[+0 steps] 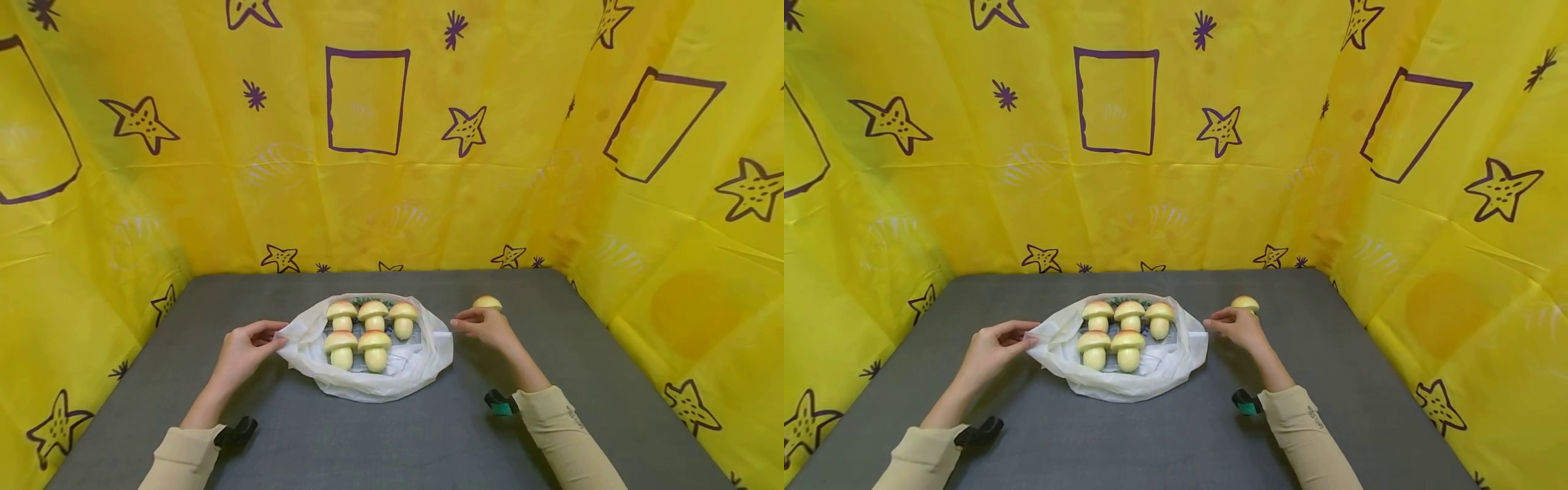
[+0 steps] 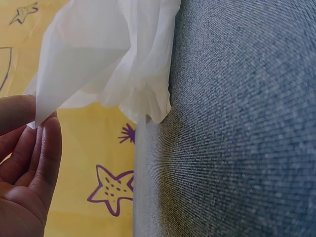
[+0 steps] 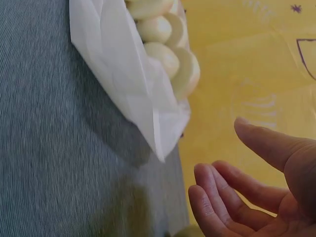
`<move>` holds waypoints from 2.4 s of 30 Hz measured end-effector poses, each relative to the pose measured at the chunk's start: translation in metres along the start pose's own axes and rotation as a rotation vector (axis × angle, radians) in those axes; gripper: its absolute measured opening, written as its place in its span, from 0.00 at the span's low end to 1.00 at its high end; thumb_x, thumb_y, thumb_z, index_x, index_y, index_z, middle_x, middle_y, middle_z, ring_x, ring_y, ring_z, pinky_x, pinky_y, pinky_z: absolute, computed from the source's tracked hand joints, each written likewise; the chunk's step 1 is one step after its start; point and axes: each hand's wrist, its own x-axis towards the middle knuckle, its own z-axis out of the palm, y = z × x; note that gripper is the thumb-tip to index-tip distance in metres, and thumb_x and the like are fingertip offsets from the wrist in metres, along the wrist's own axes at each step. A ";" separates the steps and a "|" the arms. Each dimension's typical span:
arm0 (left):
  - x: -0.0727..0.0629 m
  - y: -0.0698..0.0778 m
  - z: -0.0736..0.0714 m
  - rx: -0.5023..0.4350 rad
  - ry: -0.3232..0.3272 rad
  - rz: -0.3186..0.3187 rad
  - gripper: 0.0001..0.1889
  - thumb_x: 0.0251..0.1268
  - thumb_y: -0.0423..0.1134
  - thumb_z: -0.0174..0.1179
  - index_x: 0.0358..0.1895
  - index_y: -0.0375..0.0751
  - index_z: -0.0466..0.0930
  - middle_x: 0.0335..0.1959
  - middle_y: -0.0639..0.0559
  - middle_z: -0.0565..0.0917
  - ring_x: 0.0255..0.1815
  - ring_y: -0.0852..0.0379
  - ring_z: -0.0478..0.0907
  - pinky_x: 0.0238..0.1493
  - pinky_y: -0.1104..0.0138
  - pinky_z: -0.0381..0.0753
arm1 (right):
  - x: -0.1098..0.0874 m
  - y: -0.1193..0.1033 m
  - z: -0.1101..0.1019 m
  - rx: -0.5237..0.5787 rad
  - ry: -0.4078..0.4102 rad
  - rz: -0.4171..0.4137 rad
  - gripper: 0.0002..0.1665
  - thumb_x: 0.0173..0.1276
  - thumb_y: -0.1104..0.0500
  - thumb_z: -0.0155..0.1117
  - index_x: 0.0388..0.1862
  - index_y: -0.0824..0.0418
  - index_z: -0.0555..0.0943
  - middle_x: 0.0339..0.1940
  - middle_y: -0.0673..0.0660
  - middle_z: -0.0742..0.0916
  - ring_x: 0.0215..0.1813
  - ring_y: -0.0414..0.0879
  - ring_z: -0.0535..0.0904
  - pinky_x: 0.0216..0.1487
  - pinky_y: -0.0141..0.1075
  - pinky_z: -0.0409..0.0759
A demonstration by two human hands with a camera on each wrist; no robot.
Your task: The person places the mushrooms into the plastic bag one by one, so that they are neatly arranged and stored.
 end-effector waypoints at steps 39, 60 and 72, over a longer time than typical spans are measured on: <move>0.002 0.002 -0.002 0.010 0.003 0.000 0.13 0.54 0.39 0.70 0.44 0.45 0.85 0.34 0.51 0.85 0.29 0.65 0.76 0.31 0.76 0.79 | -0.004 0.043 -0.060 -0.025 0.104 0.110 0.29 0.65 0.52 0.65 0.54 0.74 0.76 0.50 0.71 0.83 0.47 0.60 0.84 0.46 0.42 0.83; 0.002 0.002 -0.002 0.004 0.008 0.014 0.13 0.54 0.40 0.70 0.43 0.44 0.86 0.32 0.49 0.85 0.27 0.65 0.77 0.29 0.76 0.78 | 0.012 0.059 -0.051 0.064 0.116 0.203 0.32 0.63 0.55 0.66 0.57 0.78 0.72 0.56 0.74 0.78 0.43 0.51 0.85 0.43 0.37 0.83; 0.001 0.005 -0.003 0.004 -0.005 -0.007 0.12 0.55 0.41 0.69 0.43 0.45 0.85 0.33 0.51 0.85 0.28 0.64 0.76 0.30 0.75 0.79 | 0.018 0.065 -0.044 0.121 0.065 0.234 0.37 0.64 0.54 0.65 0.61 0.80 0.67 0.59 0.77 0.75 0.43 0.47 0.84 0.45 0.35 0.83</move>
